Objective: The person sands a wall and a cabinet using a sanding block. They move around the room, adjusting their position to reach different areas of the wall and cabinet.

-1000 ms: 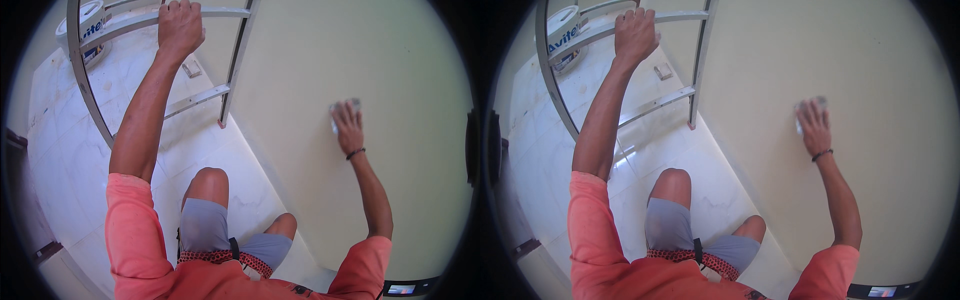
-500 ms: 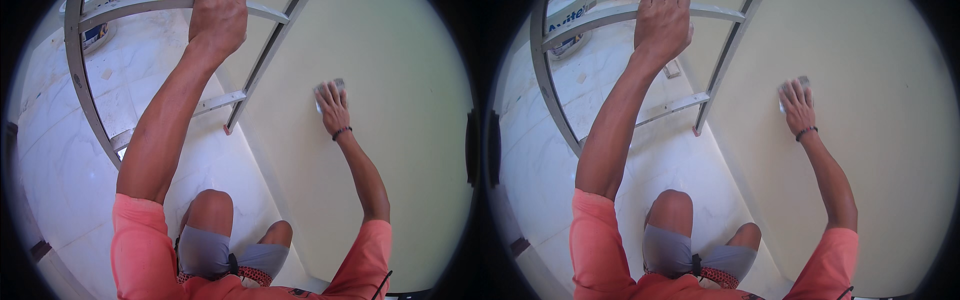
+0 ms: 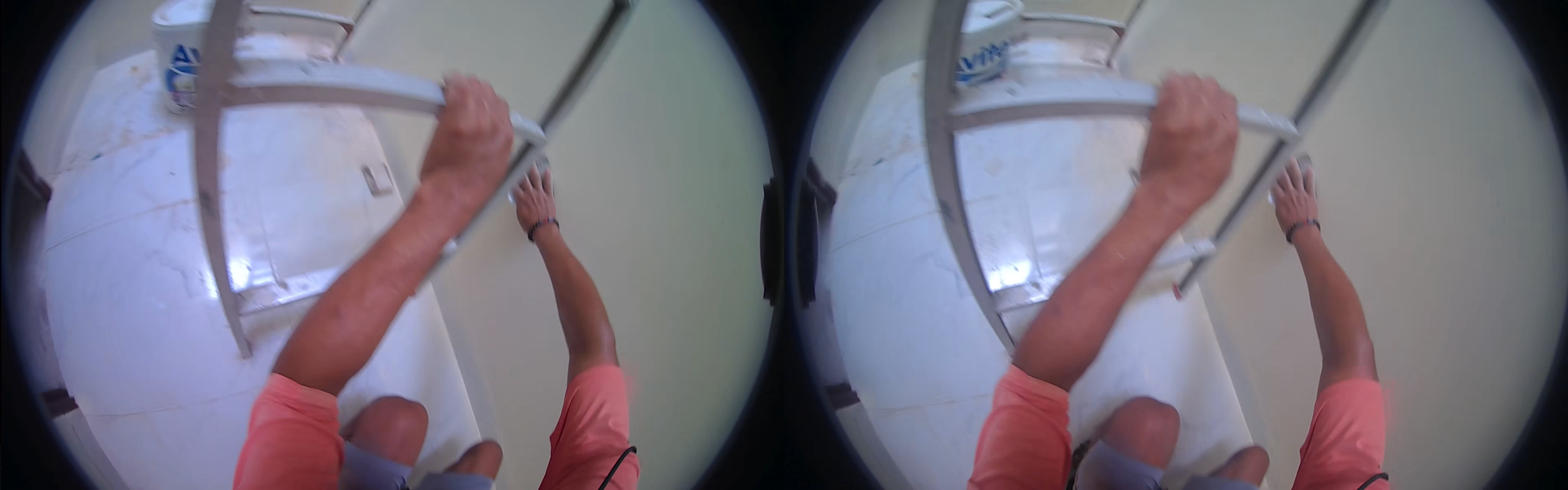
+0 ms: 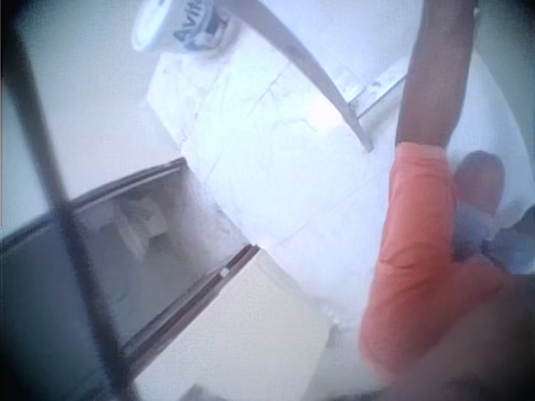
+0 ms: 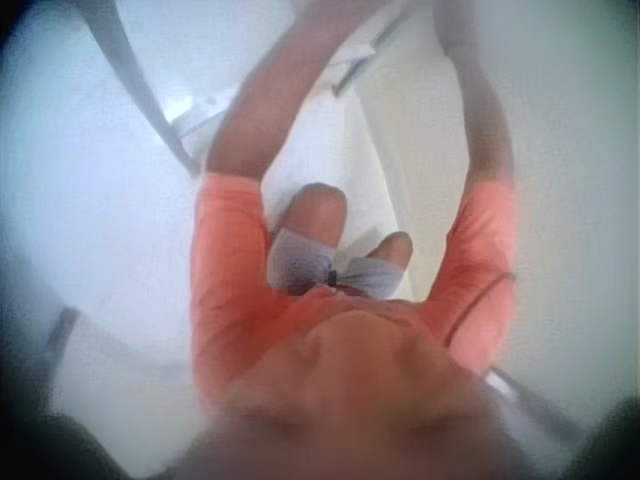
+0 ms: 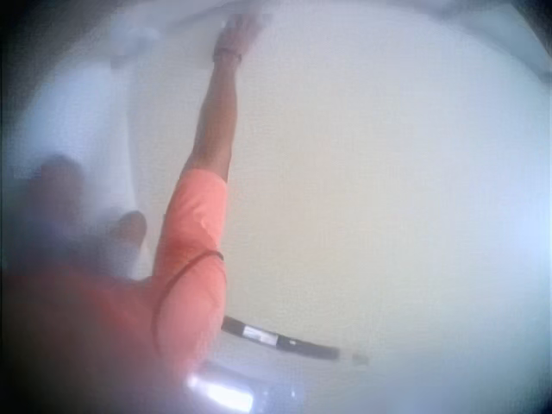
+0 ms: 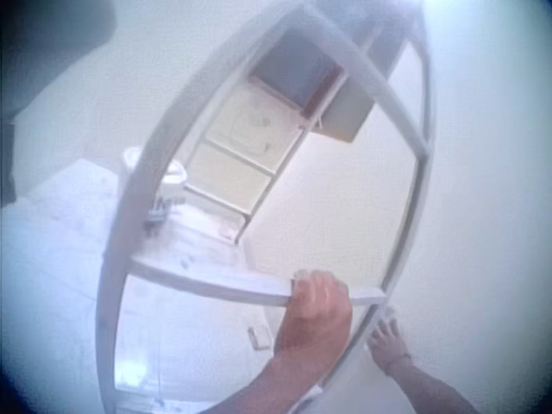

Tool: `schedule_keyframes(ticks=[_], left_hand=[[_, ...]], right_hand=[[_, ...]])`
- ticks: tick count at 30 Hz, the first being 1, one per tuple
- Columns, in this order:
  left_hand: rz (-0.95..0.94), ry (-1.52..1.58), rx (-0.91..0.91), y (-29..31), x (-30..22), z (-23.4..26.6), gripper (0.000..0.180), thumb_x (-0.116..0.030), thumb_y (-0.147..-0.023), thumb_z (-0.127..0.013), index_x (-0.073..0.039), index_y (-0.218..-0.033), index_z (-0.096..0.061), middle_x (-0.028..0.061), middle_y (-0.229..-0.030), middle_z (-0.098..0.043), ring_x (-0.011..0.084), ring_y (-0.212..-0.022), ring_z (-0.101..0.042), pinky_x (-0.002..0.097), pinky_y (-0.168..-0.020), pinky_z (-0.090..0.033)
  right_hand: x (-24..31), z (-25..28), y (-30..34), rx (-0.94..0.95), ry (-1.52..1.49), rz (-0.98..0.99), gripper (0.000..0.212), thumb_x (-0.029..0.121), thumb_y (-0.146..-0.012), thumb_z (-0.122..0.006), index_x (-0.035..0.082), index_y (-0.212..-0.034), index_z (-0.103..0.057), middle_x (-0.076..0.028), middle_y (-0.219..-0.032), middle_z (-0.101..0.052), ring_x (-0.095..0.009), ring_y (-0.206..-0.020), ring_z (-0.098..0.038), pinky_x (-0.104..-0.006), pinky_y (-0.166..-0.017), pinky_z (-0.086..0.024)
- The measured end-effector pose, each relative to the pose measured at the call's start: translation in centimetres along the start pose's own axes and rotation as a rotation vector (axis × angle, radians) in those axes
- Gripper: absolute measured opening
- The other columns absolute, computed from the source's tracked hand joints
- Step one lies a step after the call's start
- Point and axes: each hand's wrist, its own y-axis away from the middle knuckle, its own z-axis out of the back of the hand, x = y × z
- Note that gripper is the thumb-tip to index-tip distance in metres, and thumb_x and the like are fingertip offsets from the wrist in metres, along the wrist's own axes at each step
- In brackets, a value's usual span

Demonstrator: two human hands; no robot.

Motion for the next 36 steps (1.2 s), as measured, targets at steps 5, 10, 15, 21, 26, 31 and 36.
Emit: schedule_keyframes(ticks=[5,10,15,21,26,31,36], left_hand=[[-0.019,-0.076,0.034,0.9,-0.6,0.9,0.03,-0.019,-0.084,-0.049,0.0,-0.101,-0.064,0.0151,-0.091,-0.059,0.0295,-0.096,-0.055,0.0426,-0.1,-0.032],[-0.012,-0.107,0.063,2.6,0.2,1.6,0.03,-0.02,-0.085,-0.05,0.0,-0.102,-0.064,0.0134,-0.091,-0.059,0.0283,-0.097,-0.054,0.0406,-0.1,-0.03],[-0.009,-0.051,0.048,0.9,0.9,1.7,0.03,-0.019,-0.083,-0.052,0.0,-0.103,-0.063,0.0121,-0.091,-0.058,0.0274,-0.097,-0.054,0.0397,-0.1,-0.029],[-0.032,0.029,0.102,1.1,1.7,1.8,0.031,-0.017,-0.08,-0.054,0.001,-0.104,-0.061,0.0133,-0.093,-0.056,0.0277,-0.097,-0.053,0.0409,-0.102,-0.028],[0.011,0.04,0.106,0.5,1.3,2.4,0.031,-0.014,-0.078,-0.056,0.001,-0.104,-0.06,0.0143,-0.095,-0.056,0.0285,-0.099,-0.052,0.0423,-0.101,-0.03],[-0.021,0.052,0.112,0.9,2.7,3.0,0.035,-0.016,-0.075,-0.061,0.001,-0.105,-0.058,0.0145,-0.098,-0.055,0.0286,-0.1,-0.051,0.0427,-0.1,-0.031],[-0.019,0.024,0.16,0.4,1.9,3.9,0.042,-0.02,-0.072,-0.065,0.001,-0.107,-0.058,0.0139,-0.097,-0.055,0.0283,-0.099,-0.051,0.0434,-0.099,-0.032]], right_hand=[[3.6,-9.3,8.9,-0.027,0.005,0.278,0.046,0.02,-0.088,-0.043,0.015,-0.133,-0.055,-0.005,-0.151,-0.038,-0.028,-0.146,-0.018,-0.0522,-0.119,-0.01],[-0.5,-7.2,20.1,0.067,-0.159,0.374,0.047,0.016,-0.087,-0.043,0.013,-0.132,-0.055,-0.009,-0.15,-0.038,-0.03,-0.146,-0.019,-0.0537,-0.119,-0.008],[-5.0,4.4,14.8,-0.227,-0.174,-0.133,0.05,0.007,-0.084,-0.044,0.007,-0.133,-0.052,-0.012,-0.15,-0.038,-0.032,-0.146,-0.019,-0.053,-0.119,-0.006],[-3.7,0.8,28.2,0.182,-0.446,0.159,0.042,0.014,-0.085,-0.048,0.006,-0.125,-0.058,-0.013,-0.148,-0.039,-0.034,-0.144,-0.022,-0.0559,-0.118,-0.008],[-11.6,5.1,30.4,-0.465,0.258,-0.132,0.041,0.015,-0.084,-0.05,0.004,-0.123,-0.058,-0.016,-0.147,-0.041,-0.037,-0.144,-0.024,-0.0561,-0.118,-0.007],[-1.1,2.5,40.4,0.136,-0.354,0.201,0.045,0.017,-0.101,-0.036,0.009,-0.144,-0.04,-0.013,-0.153,-0.032,-0.027,-0.144,-0.024,-0.0404,-0.119,-0.017],[3.0,7.5,41.7,0.806,-0.97,0.088,0.044,0.023,-0.1,-0.04,0.006,-0.14,-0.045,-0.016,-0.148,-0.04,-0.031,-0.139,-0.031,-0.0433,-0.117,-0.023]])
